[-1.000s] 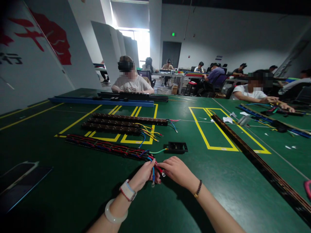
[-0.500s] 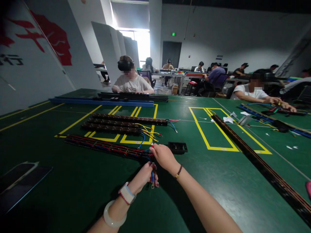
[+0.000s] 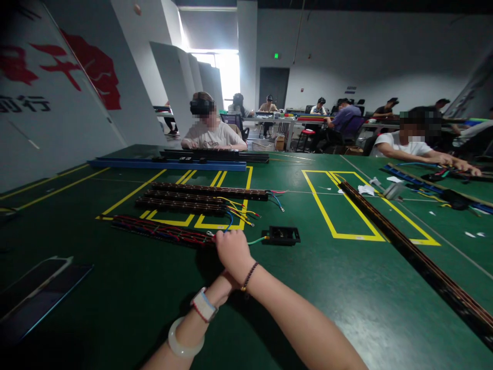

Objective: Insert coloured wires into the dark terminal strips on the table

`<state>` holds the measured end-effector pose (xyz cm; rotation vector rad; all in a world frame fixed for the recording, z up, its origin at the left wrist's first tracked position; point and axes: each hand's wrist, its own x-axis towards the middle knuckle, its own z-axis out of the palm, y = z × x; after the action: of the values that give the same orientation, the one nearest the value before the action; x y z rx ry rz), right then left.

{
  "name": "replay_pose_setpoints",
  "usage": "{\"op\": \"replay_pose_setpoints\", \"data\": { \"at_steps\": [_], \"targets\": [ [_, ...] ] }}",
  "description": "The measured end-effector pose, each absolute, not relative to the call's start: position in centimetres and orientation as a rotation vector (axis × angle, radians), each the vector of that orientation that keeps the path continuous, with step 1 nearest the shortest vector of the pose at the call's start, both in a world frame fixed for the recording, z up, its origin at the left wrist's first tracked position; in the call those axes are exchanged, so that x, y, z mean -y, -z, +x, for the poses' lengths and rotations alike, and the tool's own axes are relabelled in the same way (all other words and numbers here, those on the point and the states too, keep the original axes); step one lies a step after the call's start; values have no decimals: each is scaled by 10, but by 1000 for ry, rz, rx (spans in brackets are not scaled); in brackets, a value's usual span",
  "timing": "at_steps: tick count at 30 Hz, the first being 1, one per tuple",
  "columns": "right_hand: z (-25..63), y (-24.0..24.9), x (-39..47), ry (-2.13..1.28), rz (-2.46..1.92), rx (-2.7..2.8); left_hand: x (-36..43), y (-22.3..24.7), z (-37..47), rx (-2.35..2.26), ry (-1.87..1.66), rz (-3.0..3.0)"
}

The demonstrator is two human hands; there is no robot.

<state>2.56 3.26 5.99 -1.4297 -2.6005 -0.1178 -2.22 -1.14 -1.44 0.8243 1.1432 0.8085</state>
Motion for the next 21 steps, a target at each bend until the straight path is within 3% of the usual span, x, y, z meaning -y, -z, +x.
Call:
{"op": "replay_pose_setpoints", "data": {
  "at_steps": [9,21],
  "targets": [
    [143,-2,-12,-1,-1226,2354,8,1,-34,-1198,-645,963],
    [151,13,-10,-210,-1231,2272,-11,-27,-67,-1335,-299,1629]
  ]
}}
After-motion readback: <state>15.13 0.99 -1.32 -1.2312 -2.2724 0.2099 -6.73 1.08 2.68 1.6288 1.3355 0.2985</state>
